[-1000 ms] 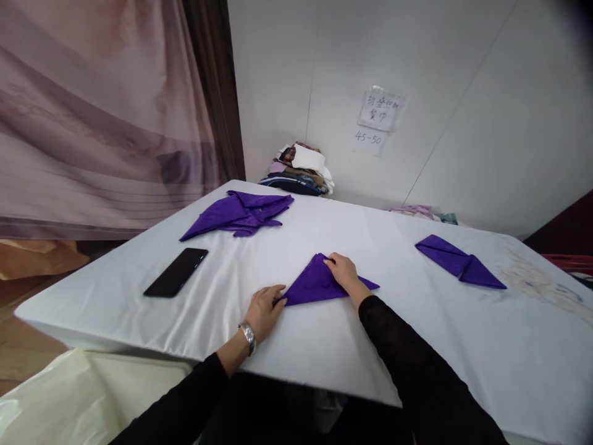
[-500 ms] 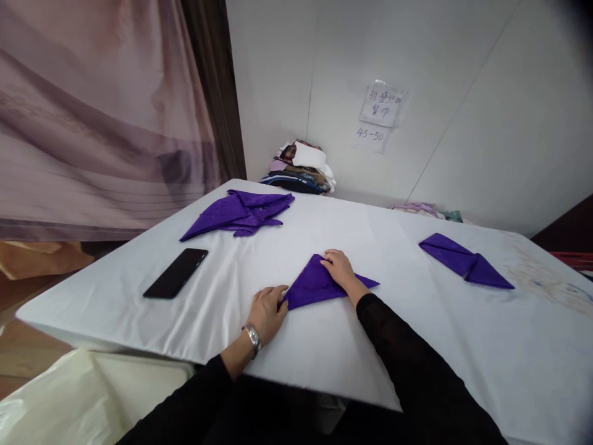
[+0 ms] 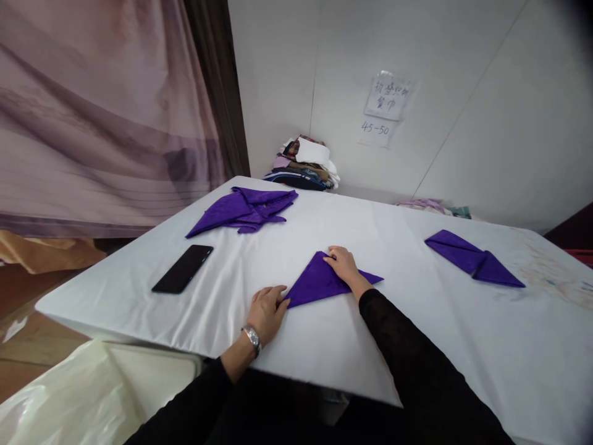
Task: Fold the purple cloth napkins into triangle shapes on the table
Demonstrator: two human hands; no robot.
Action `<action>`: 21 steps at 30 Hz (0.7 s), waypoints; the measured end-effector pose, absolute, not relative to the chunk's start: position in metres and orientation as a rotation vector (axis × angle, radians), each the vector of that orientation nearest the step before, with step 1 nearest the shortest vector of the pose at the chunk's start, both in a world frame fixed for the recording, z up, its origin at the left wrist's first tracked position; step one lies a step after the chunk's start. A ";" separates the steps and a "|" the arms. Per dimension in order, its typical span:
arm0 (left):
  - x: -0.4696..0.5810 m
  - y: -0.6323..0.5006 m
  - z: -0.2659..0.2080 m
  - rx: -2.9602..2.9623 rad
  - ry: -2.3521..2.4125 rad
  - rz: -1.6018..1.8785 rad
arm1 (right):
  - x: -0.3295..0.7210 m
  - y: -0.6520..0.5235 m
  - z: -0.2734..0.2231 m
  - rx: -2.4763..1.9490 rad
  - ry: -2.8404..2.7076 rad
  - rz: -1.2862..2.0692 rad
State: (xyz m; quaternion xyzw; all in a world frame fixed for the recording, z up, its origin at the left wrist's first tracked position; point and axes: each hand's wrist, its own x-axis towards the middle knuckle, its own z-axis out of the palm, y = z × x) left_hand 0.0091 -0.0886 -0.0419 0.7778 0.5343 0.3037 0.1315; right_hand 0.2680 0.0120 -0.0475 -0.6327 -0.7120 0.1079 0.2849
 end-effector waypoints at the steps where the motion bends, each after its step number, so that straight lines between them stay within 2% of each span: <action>1: 0.009 -0.089 -0.041 2.257 1.555 0.870 | 0.268 0.012 -0.046 -1.694 -1.878 0.325; 6: 0.010 -0.091 -0.039 2.283 1.548 0.843 | 0.266 0.017 -0.041 -1.687 -1.836 0.427; 21: 0.009 -0.093 -0.041 2.261 1.564 0.862 | 0.262 0.017 -0.050 -1.681 -1.839 0.299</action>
